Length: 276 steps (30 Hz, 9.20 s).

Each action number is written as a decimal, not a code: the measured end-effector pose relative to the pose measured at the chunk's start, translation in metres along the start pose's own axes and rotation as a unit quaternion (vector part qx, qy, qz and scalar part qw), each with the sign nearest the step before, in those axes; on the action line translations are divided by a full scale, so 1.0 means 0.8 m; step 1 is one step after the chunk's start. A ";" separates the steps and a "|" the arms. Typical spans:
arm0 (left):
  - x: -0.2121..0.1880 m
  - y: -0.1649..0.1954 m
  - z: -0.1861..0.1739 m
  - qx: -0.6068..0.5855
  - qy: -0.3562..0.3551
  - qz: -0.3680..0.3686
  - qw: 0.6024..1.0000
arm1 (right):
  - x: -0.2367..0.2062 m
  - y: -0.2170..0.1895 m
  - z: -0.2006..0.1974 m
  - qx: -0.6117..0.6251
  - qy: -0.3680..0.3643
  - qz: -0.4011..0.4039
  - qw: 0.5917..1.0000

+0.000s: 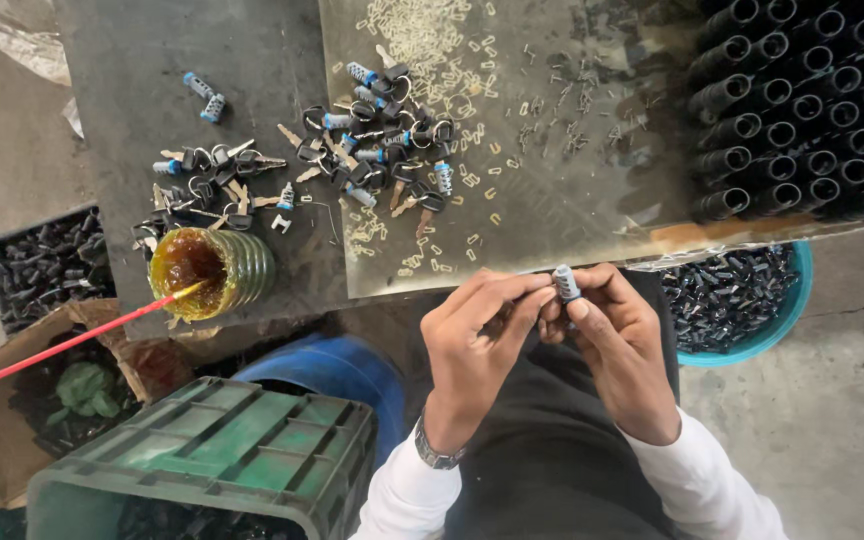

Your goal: The person picks up small metal components one at a time, applies a yellow adhesive to them using a red-handled brush dipped into a jar, presses the parts together by hand, and places the finished assemblies on the workbench with other completed pieces.

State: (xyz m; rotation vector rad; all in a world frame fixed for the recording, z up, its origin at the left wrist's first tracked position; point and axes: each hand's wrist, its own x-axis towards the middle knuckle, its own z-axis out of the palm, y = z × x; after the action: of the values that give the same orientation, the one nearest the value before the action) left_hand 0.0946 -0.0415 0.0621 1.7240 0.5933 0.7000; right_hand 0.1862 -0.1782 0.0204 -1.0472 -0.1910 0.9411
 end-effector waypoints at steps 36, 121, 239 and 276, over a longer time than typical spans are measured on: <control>0.009 -0.046 -0.030 -0.036 -0.091 -0.060 0.993 | 0.026 -0.005 -0.020 -0.296 -0.093 -0.062 0.949; -0.023 -0.034 -0.050 -0.257 0.250 -0.066 0.931 | 0.032 0.032 -0.021 0.077 -0.066 0.059 0.993; 0.112 -0.043 0.035 0.395 -0.074 0.191 0.896 | 0.024 0.004 -0.096 -0.140 -0.073 0.057 0.986; 0.003 -0.022 0.005 0.046 0.002 0.046 0.998 | 0.017 0.003 -0.063 -0.020 -0.026 0.077 0.996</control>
State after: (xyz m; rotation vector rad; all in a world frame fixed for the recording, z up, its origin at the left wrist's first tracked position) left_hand 0.0981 -0.0383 0.0446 1.8452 0.5597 0.7516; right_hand 0.2211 -0.2005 -0.0121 -1.0861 -0.1745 1.1096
